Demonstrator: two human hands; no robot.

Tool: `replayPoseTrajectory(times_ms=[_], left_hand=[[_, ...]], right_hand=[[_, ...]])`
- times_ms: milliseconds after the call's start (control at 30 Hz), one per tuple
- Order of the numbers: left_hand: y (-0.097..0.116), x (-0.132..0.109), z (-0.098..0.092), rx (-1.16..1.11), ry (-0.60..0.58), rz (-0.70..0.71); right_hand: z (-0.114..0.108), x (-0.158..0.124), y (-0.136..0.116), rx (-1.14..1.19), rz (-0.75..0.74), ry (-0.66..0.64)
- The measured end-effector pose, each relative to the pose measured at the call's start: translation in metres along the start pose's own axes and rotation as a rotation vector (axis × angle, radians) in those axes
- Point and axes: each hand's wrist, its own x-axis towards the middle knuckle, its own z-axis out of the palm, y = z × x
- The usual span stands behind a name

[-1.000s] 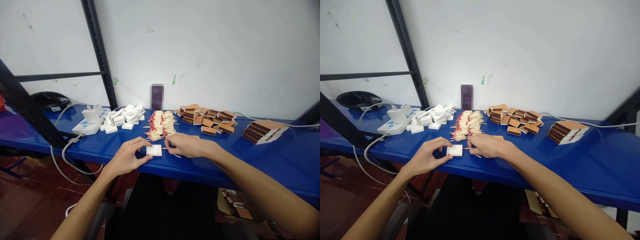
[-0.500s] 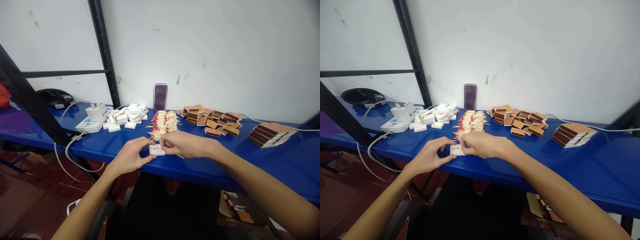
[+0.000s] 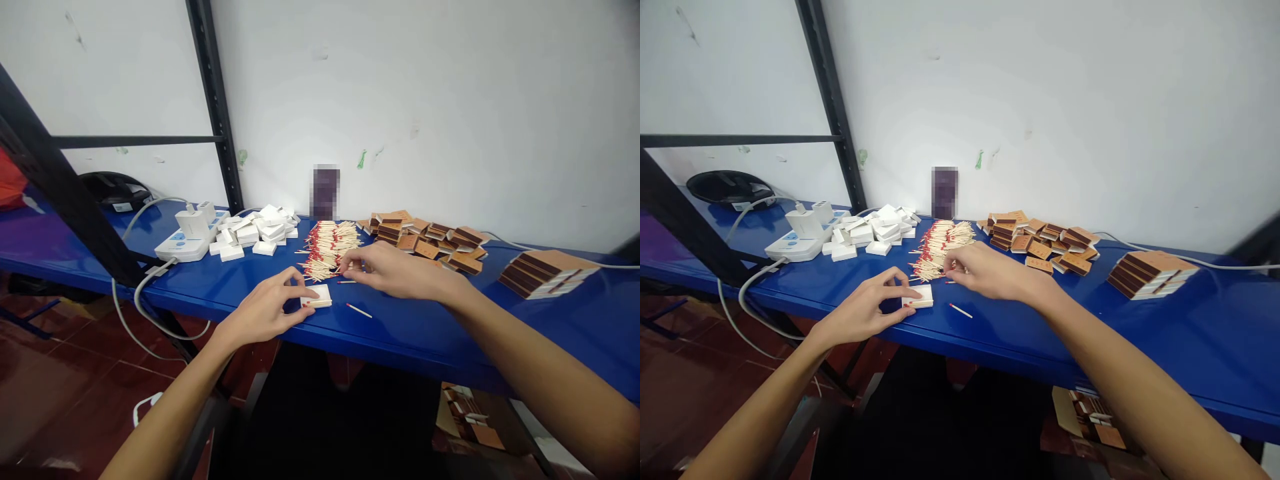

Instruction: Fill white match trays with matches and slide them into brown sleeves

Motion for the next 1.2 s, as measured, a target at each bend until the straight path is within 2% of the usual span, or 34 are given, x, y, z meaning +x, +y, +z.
replayPoseTrajectory(times_ms=[167, 300, 567, 700, 900, 1100, 1200], left_hand=[[-0.001, -0.001, 0.002, -0.012, 0.015, 0.01], [-0.001, -0.001, 0.003, -0.01, 0.043, 0.011], [0.001, -0.001, 0.002, 0.0, 0.037, 0.048], [0.001, -0.001, 0.003, 0.019, 0.072, 0.067], [-0.001, -0.003, 0.007, 0.006, 0.167, 0.122], [-0.002, -0.005, 0.008, 0.053, 0.147, 0.139], [-0.003, -0.005, 0.009, 0.055, 0.164, 0.142]], right_hand=[[0.014, 0.0, 0.022, -0.164, 0.108, -0.108], [0.025, 0.003, 0.025, -0.229, 0.146, -0.143], [0.016, -0.028, 0.003, -0.014, 0.15, -0.19], [0.021, -0.039, -0.009, -0.124, 0.17, -0.187], [0.025, -0.043, -0.016, -0.16, 0.165, -0.192], [0.024, -0.036, -0.017, -0.216, 0.146, -0.248], [0.022, -0.032, -0.019, -0.278, 0.139, -0.213]])
